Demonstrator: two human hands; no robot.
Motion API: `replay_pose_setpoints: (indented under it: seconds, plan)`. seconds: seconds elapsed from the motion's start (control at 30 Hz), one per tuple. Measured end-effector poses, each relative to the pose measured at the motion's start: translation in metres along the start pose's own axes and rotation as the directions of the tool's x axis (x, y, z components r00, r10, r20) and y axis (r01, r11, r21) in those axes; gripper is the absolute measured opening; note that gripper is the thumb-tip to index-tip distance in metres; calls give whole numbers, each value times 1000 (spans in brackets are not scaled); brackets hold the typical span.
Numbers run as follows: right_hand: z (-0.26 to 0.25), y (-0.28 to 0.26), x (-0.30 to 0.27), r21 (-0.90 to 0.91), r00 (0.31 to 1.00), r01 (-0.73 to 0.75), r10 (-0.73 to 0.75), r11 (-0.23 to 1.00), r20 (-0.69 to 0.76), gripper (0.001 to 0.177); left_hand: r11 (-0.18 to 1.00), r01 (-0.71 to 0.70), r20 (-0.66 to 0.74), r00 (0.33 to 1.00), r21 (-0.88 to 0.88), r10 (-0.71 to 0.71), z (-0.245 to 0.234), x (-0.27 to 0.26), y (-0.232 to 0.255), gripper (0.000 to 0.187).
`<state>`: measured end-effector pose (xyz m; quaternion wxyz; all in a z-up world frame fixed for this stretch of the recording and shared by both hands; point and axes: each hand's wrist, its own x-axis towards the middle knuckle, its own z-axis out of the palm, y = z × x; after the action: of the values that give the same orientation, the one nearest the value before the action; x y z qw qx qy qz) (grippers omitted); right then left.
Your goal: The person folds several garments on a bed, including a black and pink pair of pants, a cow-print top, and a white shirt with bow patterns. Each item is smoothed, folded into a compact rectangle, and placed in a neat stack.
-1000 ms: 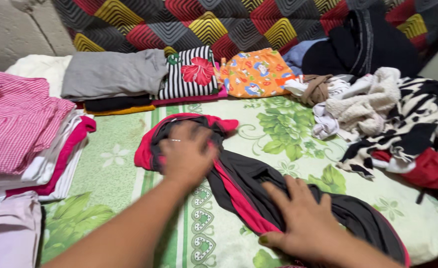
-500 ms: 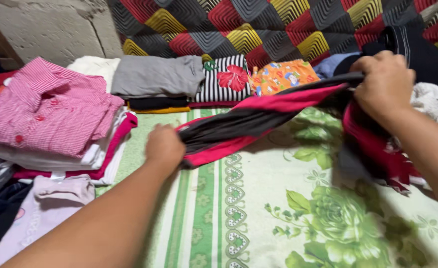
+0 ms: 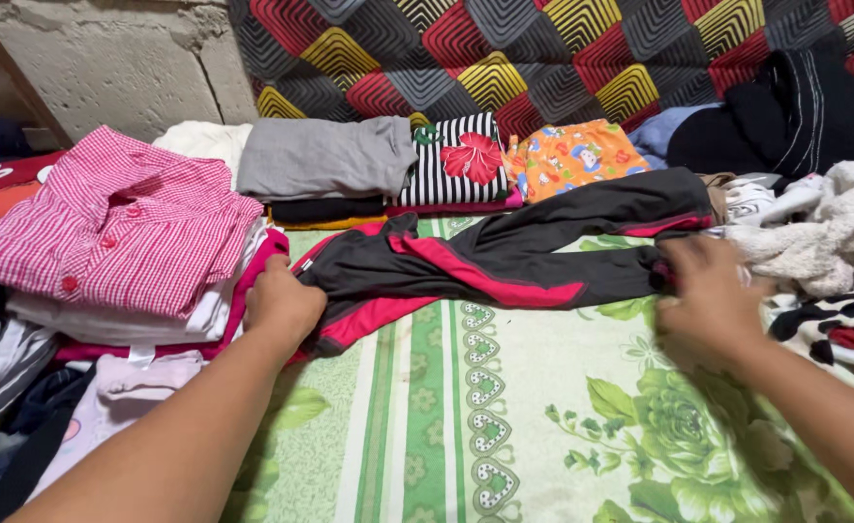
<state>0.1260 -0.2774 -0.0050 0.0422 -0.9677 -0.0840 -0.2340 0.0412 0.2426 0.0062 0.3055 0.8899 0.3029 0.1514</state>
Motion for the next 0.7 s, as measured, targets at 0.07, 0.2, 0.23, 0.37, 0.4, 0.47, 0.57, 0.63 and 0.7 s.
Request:
replay_pose_setpoints:
  seconds: [0.07,0.2,0.23,0.37,0.4,0.47,0.57,0.63,0.7]
  plan:
    - [3,-33,-6,71,979,191,-195,979,56,67,999,1,37,999,-40,0,3,5,7,62]
    - [15,-49,11,75,990,41,-51,996,135,30,870,99,213,977,-482,7,-1,13,32,52]
    - [16,-40,24,87,989,-18,5,996,148,26,738,107,210,976,-666,48,-9,18,38,54]
    - [22,21,58,376,997,-75,72,924,22,21,601,-67,228,887,-796,401,-60,39,32,46]
    - [21,41,63,378,998,-38,56,925,-35,23,643,-92,276,851,-760,447,-67,41,26,44]
    - [24,75,59,582,910,-393,211,712,357,17,746,-471,306,706,-471,639,-71,36,5,33]
    - [30,95,37,556,688,-302,-227,774,689,8,694,-704,373,610,-150,699,-58,17,-20,36]
    - [27,94,26,381,504,-436,-129,815,854,10,790,-614,383,732,11,563,-49,7,-22,32]
    - [19,85,27,291,533,-428,-20,856,846,12,927,-328,339,906,183,253,-43,-4,-10,24]
